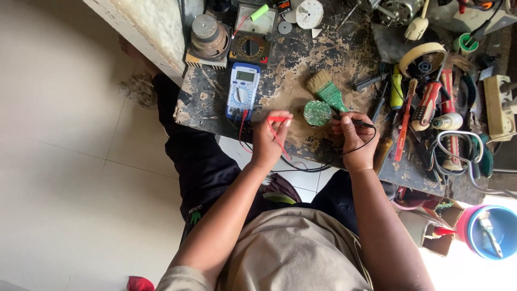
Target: A person uses a digital multimeter to test components on a circuit board at a repair bench.
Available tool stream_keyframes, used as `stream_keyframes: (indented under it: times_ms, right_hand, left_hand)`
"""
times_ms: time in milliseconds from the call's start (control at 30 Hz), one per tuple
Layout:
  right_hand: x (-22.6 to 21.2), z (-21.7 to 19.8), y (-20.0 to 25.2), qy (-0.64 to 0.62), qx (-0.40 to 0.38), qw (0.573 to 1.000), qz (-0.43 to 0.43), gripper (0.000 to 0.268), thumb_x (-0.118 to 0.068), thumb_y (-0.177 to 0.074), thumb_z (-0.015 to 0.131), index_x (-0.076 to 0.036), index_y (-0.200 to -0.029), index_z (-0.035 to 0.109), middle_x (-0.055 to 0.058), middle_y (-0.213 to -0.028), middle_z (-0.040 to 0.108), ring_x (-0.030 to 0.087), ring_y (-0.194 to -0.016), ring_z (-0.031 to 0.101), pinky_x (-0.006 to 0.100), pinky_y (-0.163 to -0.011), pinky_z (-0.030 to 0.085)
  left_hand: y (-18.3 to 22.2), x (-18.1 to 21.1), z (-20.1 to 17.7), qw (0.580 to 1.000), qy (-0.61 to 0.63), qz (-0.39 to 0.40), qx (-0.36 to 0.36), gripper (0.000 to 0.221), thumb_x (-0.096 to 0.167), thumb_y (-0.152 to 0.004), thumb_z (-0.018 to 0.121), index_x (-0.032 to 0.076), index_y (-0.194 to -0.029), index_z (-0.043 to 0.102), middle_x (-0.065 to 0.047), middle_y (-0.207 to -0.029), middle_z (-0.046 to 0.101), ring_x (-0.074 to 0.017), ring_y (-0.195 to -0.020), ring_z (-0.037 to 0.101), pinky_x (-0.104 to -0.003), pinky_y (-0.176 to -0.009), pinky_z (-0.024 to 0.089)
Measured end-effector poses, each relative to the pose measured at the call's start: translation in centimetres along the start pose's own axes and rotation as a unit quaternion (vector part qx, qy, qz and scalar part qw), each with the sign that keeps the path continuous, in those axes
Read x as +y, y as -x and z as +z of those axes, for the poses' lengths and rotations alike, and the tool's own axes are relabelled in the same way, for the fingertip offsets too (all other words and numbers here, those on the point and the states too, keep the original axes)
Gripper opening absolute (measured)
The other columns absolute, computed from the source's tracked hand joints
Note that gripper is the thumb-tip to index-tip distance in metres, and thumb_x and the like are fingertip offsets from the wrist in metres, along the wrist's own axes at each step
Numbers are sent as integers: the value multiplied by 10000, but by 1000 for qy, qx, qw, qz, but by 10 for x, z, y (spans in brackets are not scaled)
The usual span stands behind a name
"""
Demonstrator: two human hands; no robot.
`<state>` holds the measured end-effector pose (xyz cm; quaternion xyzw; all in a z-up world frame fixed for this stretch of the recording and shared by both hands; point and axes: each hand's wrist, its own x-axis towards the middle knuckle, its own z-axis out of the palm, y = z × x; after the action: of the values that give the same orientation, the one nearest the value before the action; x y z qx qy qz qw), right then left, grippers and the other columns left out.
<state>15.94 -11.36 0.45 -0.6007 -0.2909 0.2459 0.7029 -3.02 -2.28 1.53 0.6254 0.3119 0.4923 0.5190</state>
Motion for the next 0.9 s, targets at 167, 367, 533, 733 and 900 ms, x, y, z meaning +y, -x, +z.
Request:
stream_keyframes:
  times_ms: [167, 367, 533, 733, 900]
  right_hand:
    - [-2, 0, 0, 1, -3, 1000, 6, 168, -77, -993, 760, 47, -1072, 680, 213, -859, 727, 188, -743, 729, 294, -688, 640]
    - [-5, 1, 0, 24, -15, 1000, 13, 160, -85, -999, 759, 37, -1064, 678, 213, -865, 734, 182, -761, 725, 287, -694, 628]
    - [-6, 3, -2, 34, -25, 999, 20, 172, -102, -1014, 754, 40, -1065, 670, 217, -874, 730, 196, -777, 722, 306, -710, 627]
    - [-11, 3, 1, 43, -24, 998, 26, 155, -98, -1011, 747, 28, -1059, 670, 201, -873, 734, 189, -772, 725, 310, -712, 630]
    - [-8, 2, 4, 55, -16, 998, 11, 137, -90, -1019, 743, 23, -1067, 681, 208, -881, 738, 189, -779, 726, 301, -715, 627]
  left_hand:
    - [-16, -16, 28, 1000, 9, 18, 3, 104, 52, -981, 674, 95, -1075, 688, -95, -1032, 740, -241, -954, 734, -331, -781, 617]
    - [-25, -25, 47, 997, -55, 52, -2, 101, 187, -960, 737, 135, -1045, 721, -84, -991, 732, -267, -907, 729, -334, -699, 626]
    - [-25, -31, 45, 993, -102, 52, -17, 123, 247, -948, 737, 165, -1038, 754, -91, -966, 736, -297, -903, 701, -342, -681, 622]
    - [-24, -28, 43, 992, -104, 67, -27, 89, 208, -951, 729, 168, -1028, 746, -61, -998, 734, -290, -944, 695, -342, -680, 623]
    - [-22, -22, 37, 991, -87, 92, -41, 80, 160, -942, 721, 165, -1017, 750, -51, -1017, 736, -286, -957, 684, -347, -767, 616]
